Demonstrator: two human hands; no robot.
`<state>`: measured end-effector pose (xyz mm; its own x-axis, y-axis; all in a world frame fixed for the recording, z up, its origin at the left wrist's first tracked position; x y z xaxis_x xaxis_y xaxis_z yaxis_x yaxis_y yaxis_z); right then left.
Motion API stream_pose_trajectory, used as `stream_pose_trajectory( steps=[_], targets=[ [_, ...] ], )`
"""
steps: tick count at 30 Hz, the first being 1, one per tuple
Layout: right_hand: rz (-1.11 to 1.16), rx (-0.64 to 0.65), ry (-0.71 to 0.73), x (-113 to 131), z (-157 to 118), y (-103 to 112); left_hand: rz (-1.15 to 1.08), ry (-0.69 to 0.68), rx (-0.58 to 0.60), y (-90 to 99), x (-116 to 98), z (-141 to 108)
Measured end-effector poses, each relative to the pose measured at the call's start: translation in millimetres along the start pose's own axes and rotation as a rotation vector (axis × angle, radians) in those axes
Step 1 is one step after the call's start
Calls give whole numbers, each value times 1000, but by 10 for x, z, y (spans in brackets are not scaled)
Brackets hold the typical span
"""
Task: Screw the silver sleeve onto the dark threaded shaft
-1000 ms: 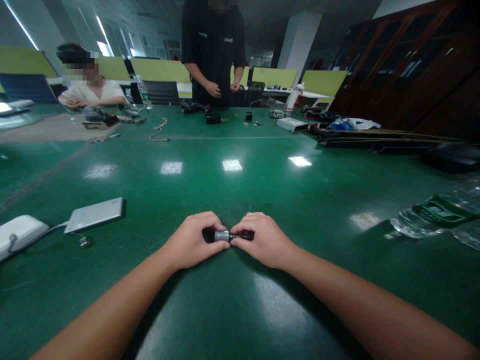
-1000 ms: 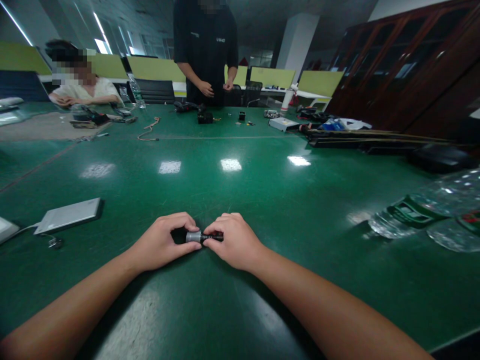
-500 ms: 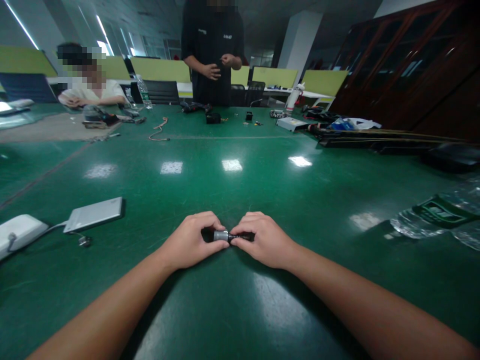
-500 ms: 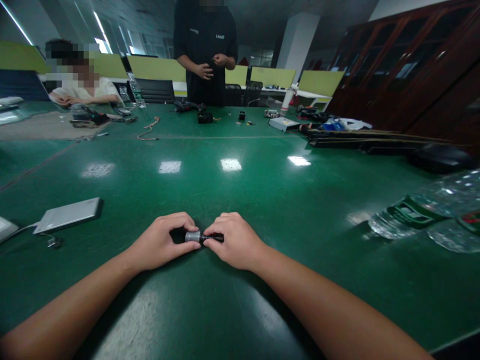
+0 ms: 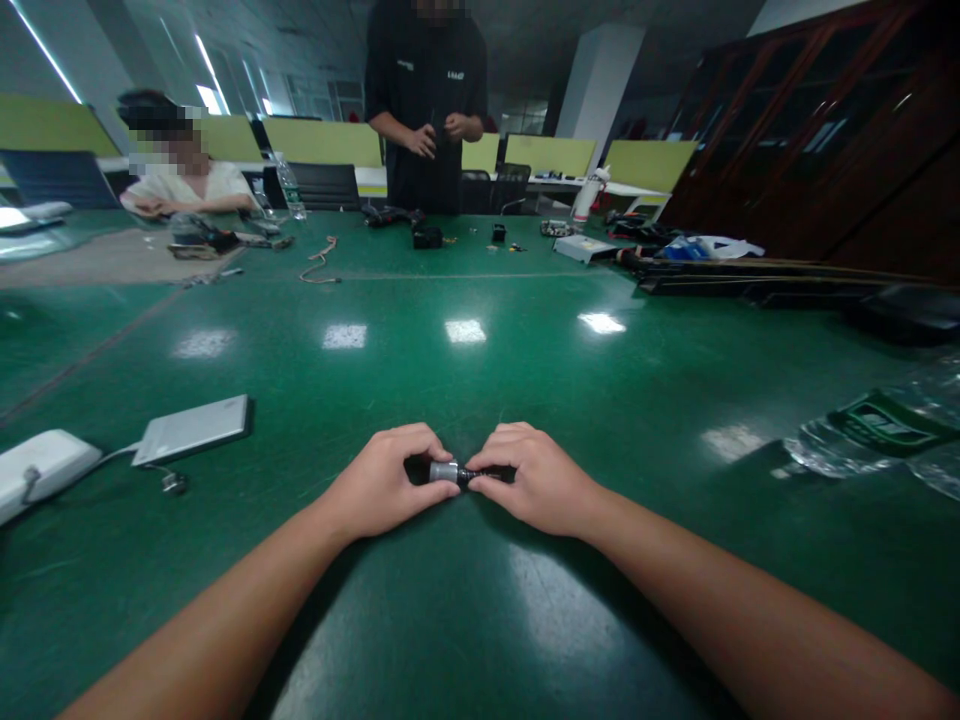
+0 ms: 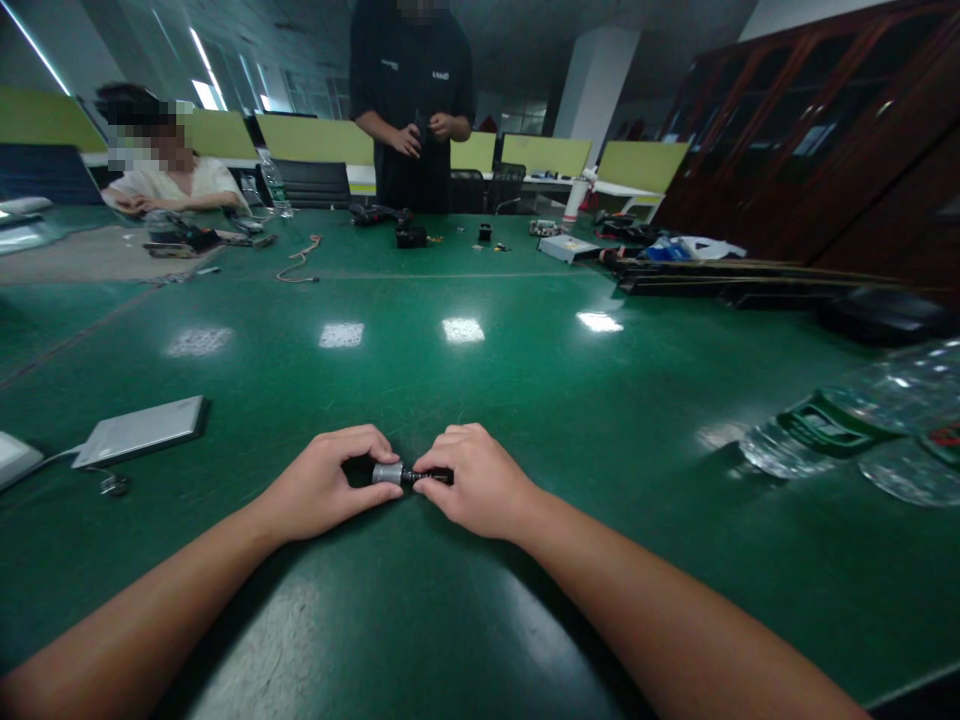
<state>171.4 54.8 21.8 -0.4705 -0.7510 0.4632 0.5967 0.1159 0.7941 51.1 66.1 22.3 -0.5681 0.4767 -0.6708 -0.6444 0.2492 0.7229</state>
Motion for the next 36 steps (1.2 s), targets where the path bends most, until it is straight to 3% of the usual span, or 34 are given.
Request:
stream_pose_trajectory(
  steps=[36],
  targets=[
    [10, 37, -135, -161, -27, 83, 14, 37, -42, 33, 69, -1]
  ],
)
Point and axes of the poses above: each hand's wrist, its own z-axis towards the middle knuckle, its own y-axis out of the back of the hand, x = y × z, the point moved 9 cm from there along z, towards the middle knuckle, and after that the axes turned 7 degrees about y, right-handed, at the moved point
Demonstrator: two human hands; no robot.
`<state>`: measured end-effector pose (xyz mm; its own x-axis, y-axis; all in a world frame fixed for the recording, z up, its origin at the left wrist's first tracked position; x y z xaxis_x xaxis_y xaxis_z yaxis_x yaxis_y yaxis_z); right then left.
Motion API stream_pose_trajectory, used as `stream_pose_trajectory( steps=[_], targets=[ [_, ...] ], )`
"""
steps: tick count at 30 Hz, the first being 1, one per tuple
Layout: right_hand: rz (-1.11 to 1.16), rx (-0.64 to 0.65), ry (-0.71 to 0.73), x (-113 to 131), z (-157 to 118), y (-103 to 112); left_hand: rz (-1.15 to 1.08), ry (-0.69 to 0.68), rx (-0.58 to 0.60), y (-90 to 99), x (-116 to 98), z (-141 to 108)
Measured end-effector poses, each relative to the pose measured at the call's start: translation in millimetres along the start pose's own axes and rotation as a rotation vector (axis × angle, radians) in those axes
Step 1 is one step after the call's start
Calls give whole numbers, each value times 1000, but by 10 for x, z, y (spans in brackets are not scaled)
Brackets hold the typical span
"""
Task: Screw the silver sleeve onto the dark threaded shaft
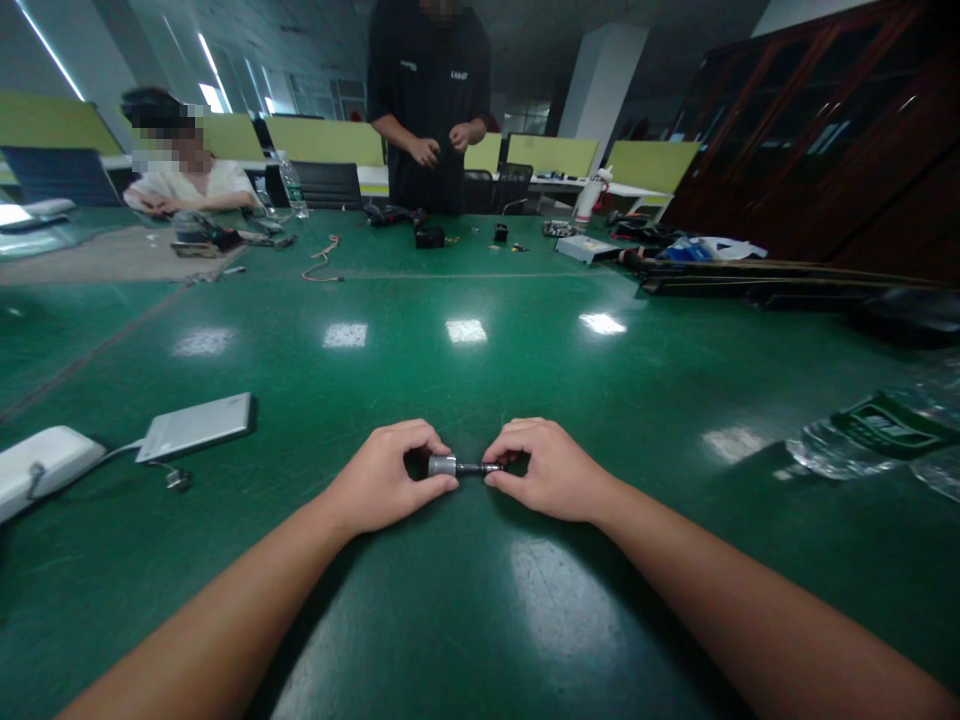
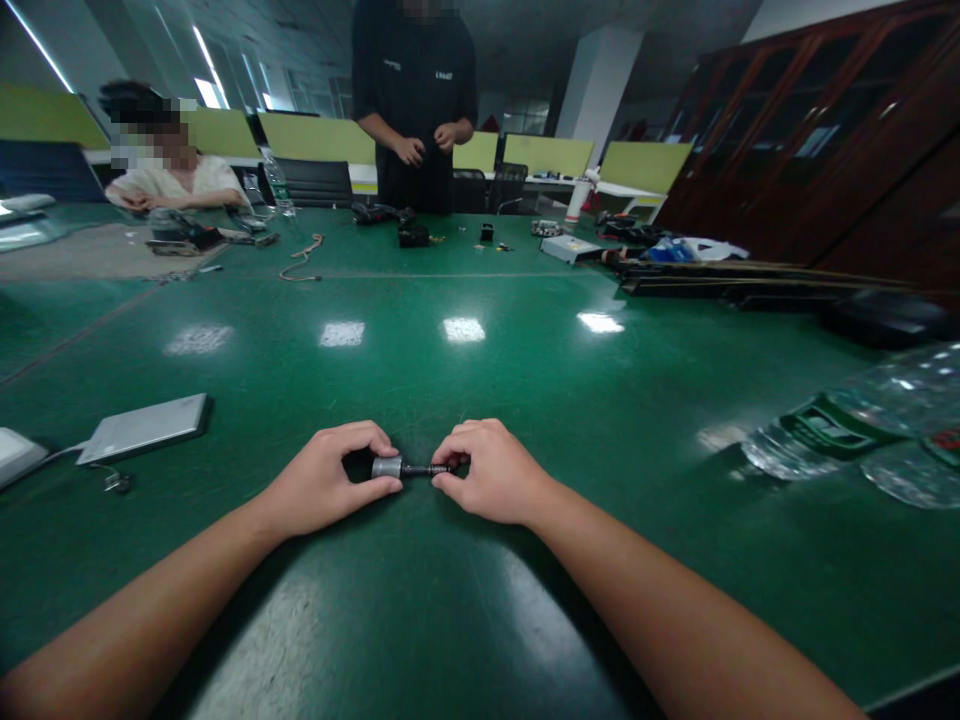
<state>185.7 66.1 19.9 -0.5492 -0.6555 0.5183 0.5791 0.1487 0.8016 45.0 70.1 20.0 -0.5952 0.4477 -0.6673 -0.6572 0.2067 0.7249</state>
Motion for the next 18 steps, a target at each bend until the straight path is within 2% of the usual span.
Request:
stream_pose_trajectory(
  steps=[5, 11, 18],
  targets=[
    [-17, -4, -30, -114, -15, 67, 0, 6, -6, 10, -6, -5],
    [-34, -32, -241, -443, -61, 222, 33, 37, -43, 47, -6, 4],
    [48, 22, -195, -272, -36, 90, 19, 37, -44, 50, 14, -6]
  ],
)
Point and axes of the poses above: each hand's wrist, its own z-axis towards the middle knuckle, its own y-axis out of the back of the hand, x = y × z, the point moved 9 cm from there along z, towards the middle knuckle, and after that the axes turned 7 degrees about y, right-handed, at the moved point
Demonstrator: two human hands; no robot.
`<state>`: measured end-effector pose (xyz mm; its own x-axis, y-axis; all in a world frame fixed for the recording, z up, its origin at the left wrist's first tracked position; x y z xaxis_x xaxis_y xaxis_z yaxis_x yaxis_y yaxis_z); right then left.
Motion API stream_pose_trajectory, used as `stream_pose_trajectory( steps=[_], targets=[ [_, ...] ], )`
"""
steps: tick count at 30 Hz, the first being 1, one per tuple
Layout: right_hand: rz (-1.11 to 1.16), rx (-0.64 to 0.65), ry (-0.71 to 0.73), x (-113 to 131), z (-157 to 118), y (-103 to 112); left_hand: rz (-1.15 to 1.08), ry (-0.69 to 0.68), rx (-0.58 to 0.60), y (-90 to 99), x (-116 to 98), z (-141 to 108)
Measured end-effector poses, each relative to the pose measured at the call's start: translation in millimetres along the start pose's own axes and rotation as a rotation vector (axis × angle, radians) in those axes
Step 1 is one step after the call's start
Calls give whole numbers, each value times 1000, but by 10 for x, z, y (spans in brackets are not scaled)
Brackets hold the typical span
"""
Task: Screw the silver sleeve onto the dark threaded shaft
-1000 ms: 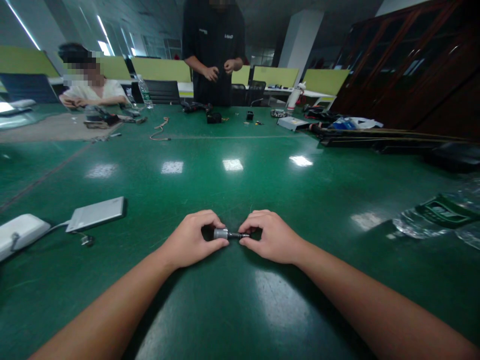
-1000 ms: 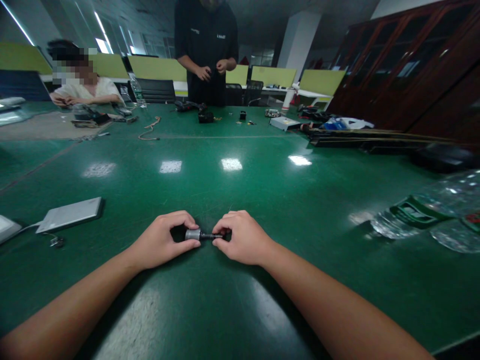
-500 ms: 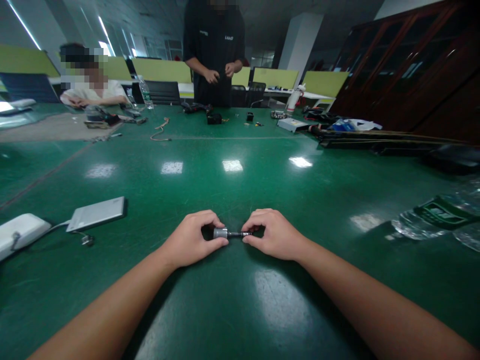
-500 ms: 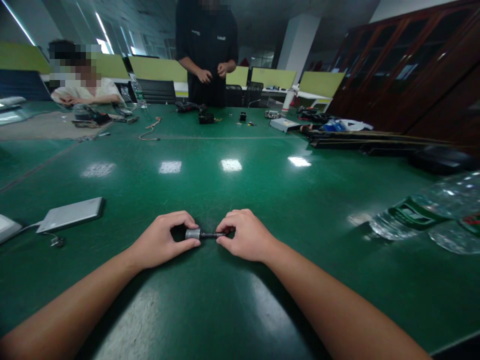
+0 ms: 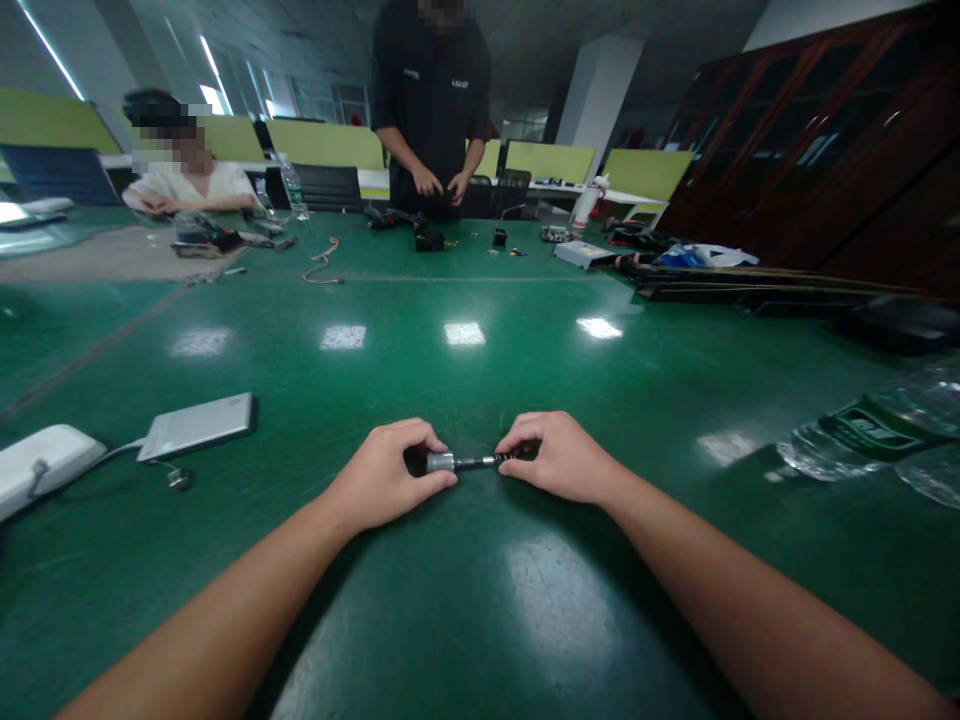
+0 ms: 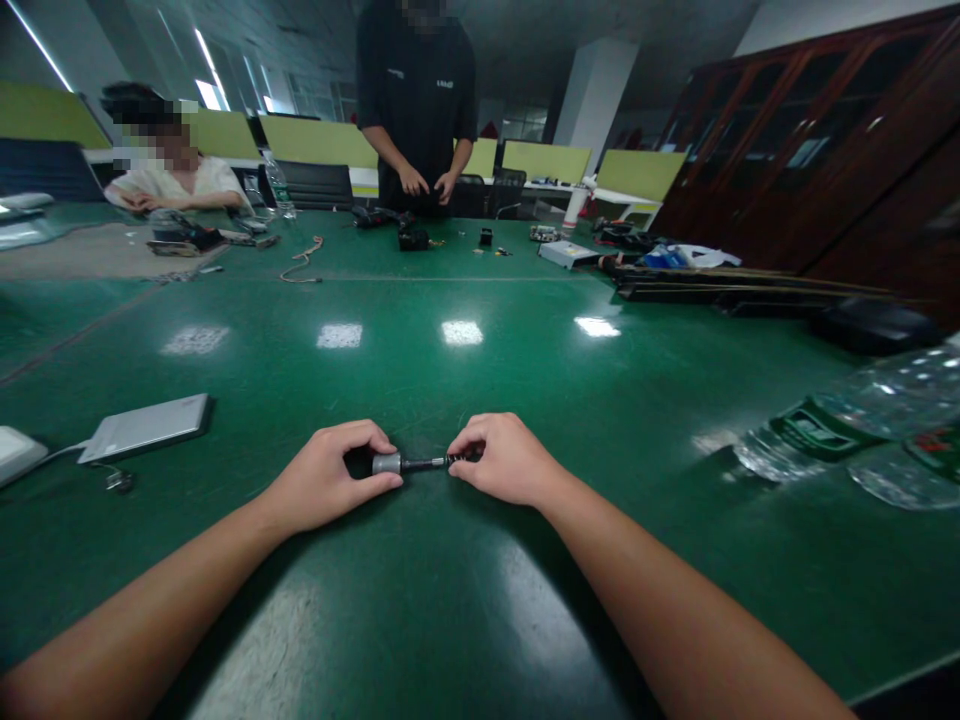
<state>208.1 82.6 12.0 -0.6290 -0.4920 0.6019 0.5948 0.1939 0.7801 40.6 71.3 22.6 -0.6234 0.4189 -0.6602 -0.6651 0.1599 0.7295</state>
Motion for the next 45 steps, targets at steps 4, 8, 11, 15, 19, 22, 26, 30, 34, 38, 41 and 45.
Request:
stream_pose_trajectory(
  steps=[4, 8, 11, 15, 19, 22, 26, 30, 34, 38, 41, 45],
  targets=[
    [-1, -45, 55, 61, 6, -15, -12, -1, 7, 9, 4, 3],
    [4, -32, 95, 96, 6, -38, -19, -20, 8, 11, -10, 12],
    [41, -6, 101, 107, 3, -68, -14, -43, 14, 1, -27, 14],
    [45, -27, 171, 180, 12, -94, -19, -55, 34, -20, -44, 12],
    [44, -66, 179, 230, 24, -144, -31, -56, 64, -50, -54, 5],
    [42, -84, 189, 296, 22, -186, -52, -75, 94, -72, -82, -6],
    [-9, -97, 215, 367, 2, -204, -100, -122, 126, -77, -152, -18],
    [3, -73, 268, 407, -22, -214, -130, -87, 122, -68, -138, -5],
    [0, -46, 284, 408, -34, -229, -68, -29, 122, -89, -75, 2],
    [-3, -21, 281, 400, -31, -258, -64, -37, 128, -101, -67, -1],
    [-3, -15, 289, 409, -27, -266, -63, -54, 120, -101, -76, -6],
    [7, -13, 309, 436, -26, -254, -46, -85, 94, -85, -100, -20]
  ],
)
Point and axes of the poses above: each hand's wrist, its own z-axis towards the middle knuckle, its own y-axis out of the back of the hand, x = y × z, the point moved 9 cm from there along z, towards the middle knuckle, and after that the axes turned 7 degrees about y, right-handed, at the moved point
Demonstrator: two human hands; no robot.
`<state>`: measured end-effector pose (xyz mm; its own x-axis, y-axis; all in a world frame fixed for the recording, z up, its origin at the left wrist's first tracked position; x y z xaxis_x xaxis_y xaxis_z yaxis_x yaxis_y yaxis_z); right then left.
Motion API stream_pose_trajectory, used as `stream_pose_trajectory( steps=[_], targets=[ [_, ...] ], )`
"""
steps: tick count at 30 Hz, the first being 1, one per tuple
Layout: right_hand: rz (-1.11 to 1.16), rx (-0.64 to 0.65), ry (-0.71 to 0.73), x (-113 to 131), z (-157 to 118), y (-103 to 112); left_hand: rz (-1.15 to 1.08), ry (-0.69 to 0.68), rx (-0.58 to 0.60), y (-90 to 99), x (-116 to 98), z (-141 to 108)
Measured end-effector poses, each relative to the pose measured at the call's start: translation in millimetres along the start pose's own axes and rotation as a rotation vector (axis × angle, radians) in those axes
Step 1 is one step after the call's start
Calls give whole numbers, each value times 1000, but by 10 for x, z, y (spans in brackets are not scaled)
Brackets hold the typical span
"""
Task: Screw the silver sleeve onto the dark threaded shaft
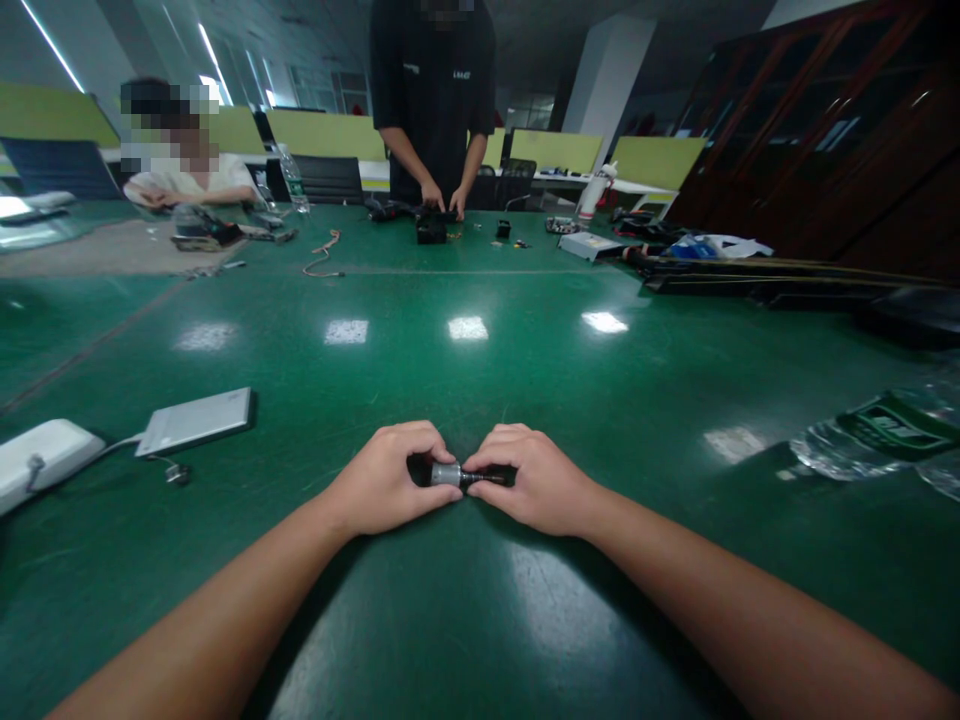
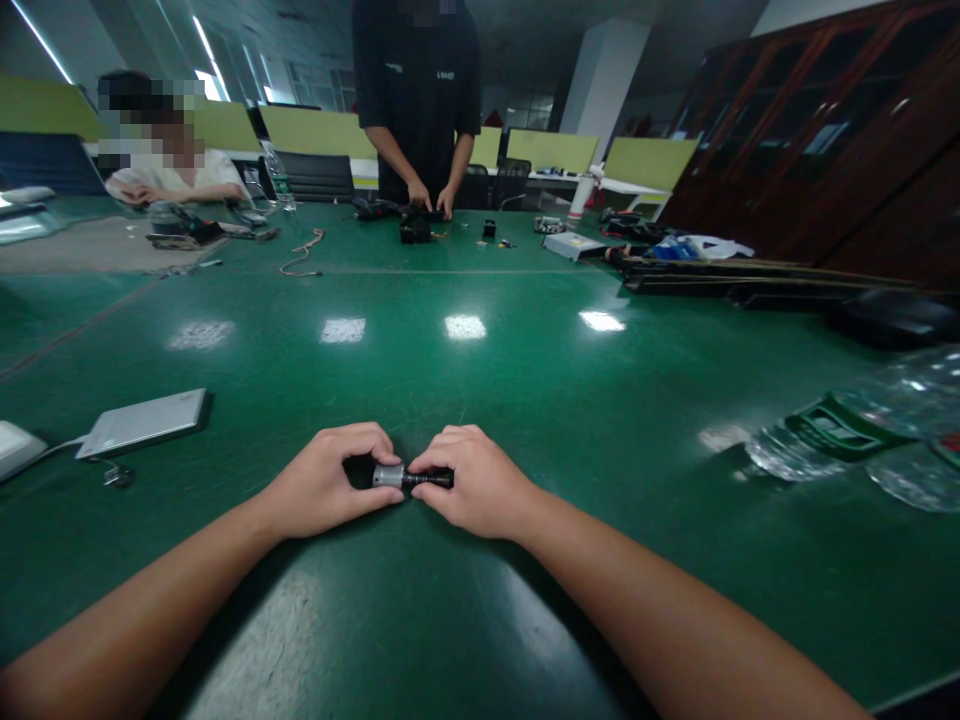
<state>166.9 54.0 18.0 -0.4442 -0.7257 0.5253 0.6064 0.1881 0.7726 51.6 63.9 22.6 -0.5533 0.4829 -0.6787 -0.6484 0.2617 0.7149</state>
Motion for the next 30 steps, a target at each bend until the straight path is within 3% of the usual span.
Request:
stream_pose_trajectory(
  steps=[10, 30],
  targets=[
    [24, -20, 45, 2, 6, 34, 20, 24, -20, 22, 11, 7],
    [0, -19, -39, -65, -14, 52, 2, 27, -6, 14, 36, -4]
  ],
)
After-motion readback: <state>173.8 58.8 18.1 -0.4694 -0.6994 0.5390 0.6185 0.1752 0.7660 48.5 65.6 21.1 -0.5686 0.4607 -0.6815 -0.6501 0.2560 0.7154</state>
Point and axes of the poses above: each hand's wrist, its own z-axis towards the middle knuckle, its own y-axis out of the back of the hand, x = y × z, the point moved 9 cm from there along z, towards the middle knuckle, and after that the axes turned 7 degrees about y, right-handed, at the moved point
